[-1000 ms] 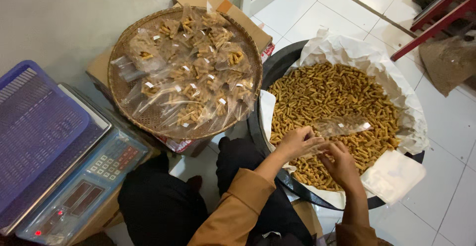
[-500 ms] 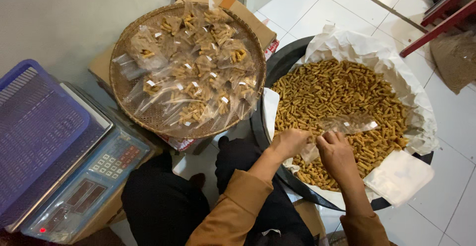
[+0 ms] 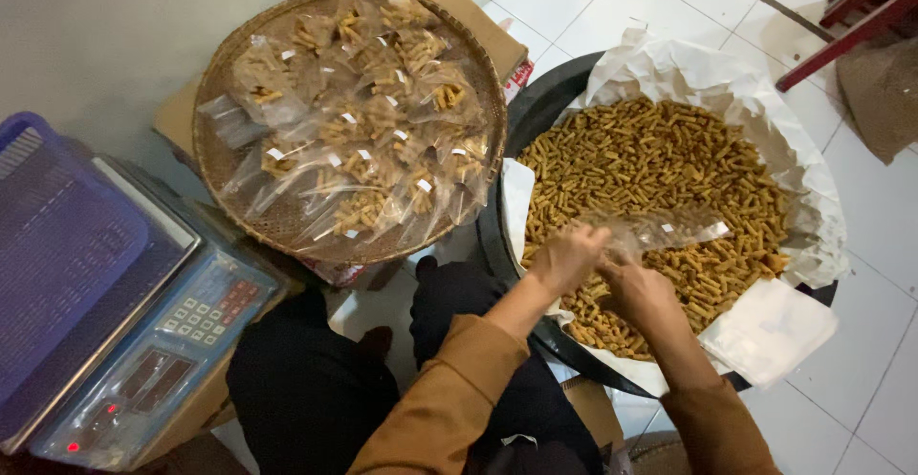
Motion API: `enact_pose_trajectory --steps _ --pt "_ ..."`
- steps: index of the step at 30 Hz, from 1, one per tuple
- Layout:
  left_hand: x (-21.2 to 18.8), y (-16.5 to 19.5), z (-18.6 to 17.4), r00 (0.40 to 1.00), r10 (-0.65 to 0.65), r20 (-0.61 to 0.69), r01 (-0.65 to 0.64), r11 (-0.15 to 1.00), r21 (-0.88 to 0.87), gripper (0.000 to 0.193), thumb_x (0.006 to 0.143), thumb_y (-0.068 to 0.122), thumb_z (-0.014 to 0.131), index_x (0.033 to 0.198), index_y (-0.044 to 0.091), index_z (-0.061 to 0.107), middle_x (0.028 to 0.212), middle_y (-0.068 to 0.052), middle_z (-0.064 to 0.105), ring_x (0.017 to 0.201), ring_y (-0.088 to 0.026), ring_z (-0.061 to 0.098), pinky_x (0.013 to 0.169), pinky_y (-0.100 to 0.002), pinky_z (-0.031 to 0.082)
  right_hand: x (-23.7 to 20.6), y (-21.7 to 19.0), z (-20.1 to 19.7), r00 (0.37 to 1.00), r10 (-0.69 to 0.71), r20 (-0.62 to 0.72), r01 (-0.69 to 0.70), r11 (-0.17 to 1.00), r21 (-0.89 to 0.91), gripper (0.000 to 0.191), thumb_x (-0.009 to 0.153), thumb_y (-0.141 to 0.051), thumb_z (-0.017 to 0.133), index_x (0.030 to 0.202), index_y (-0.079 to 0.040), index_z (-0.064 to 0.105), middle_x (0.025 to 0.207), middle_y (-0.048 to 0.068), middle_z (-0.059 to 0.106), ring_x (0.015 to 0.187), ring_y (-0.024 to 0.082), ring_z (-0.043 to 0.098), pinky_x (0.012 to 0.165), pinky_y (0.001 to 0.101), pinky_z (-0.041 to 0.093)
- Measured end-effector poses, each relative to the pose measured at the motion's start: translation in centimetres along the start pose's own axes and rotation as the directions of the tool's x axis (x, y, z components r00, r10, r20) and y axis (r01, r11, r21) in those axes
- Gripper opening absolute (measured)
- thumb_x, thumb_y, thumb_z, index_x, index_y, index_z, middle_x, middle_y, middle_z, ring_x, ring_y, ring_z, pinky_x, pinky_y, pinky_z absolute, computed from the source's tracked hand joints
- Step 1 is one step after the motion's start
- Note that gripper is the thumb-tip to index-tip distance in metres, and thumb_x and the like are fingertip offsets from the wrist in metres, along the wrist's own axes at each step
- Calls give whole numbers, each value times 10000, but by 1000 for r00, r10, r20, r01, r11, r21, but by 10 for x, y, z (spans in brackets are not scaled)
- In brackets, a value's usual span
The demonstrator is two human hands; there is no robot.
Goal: The person sits on the floor and fills clear plastic bags with fried snack sticks taken by hand from a large basket, then places the filled bags on a round woven tray. A digital scale sits beside them, and they repeatedly open bags, fill them, and arrange the packed bags on the tray.
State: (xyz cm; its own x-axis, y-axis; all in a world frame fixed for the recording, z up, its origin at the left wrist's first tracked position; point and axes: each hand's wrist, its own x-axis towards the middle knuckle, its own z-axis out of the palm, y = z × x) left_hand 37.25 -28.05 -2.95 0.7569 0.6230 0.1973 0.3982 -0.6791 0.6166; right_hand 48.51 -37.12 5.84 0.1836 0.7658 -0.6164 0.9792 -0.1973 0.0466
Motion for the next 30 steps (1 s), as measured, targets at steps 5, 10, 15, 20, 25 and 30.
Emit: enact_pose_trajectory --steps 5,10,15,20,25,30 --pt "19 -9 -23 990 19 -139 -9 997 75 279 897 89 717 1155 0 659 901 -180 709 627 -241 712 480 -304 579 16 -5 -33 999 -34 25 37 991 -132 469 926 -346 744 1358 -219 614 1093 95 750 900 227 761 717 354 630" --pt "30 -29 -64 971 -59 -233 83 992 96 269 952 64 690 1219 34 676 924 -154 714 707 -251 726 563 -308 612 21 21 -59 567 -391 -725 649 754 101 431 844 -336 759 1236 -168 694 1271 164 704 987 283 725 804 436 618" --pt "23 -19 -94 915 -267 -302 284 959 11 177 971 164 710 1111 56 713 1017 -141 670 731 -270 716 578 -356 612 54 48 -22 557 259 -789 767 206 608 316 1099 -256 598 1355 -76 634 1340 159 666 1154 231 697 995 394 648" --pt "19 4 -104 857 -341 -385 346 936 -61 154 884 177 703 1007 94 744 1029 -152 662 859 -315 700 656 -421 583 155 28 27 920 367 -139 -40 439 898 477 1033 -353 675 1404 -56 639 1282 269 664 1129 386 648 879 459 562" --pt "24 4 -93 870 -388 -305 390 919 -58 151 961 162 641 1088 94 683 997 -149 671 925 -368 695 729 -486 574 169 -39 75 954 147 -262 57 769 637 505 994 -411 680 1382 -86 691 1272 300 724 1165 458 667 912 489 550" --pt "24 7 -90 896 -344 -281 312 937 -156 232 1020 74 580 1253 71 577 1088 -181 647 926 -390 674 750 -498 555 147 -41 83 839 -218 -498 463 767 444 503 924 -378 720 1348 -113 672 1297 245 707 1218 414 644 972 456 518"
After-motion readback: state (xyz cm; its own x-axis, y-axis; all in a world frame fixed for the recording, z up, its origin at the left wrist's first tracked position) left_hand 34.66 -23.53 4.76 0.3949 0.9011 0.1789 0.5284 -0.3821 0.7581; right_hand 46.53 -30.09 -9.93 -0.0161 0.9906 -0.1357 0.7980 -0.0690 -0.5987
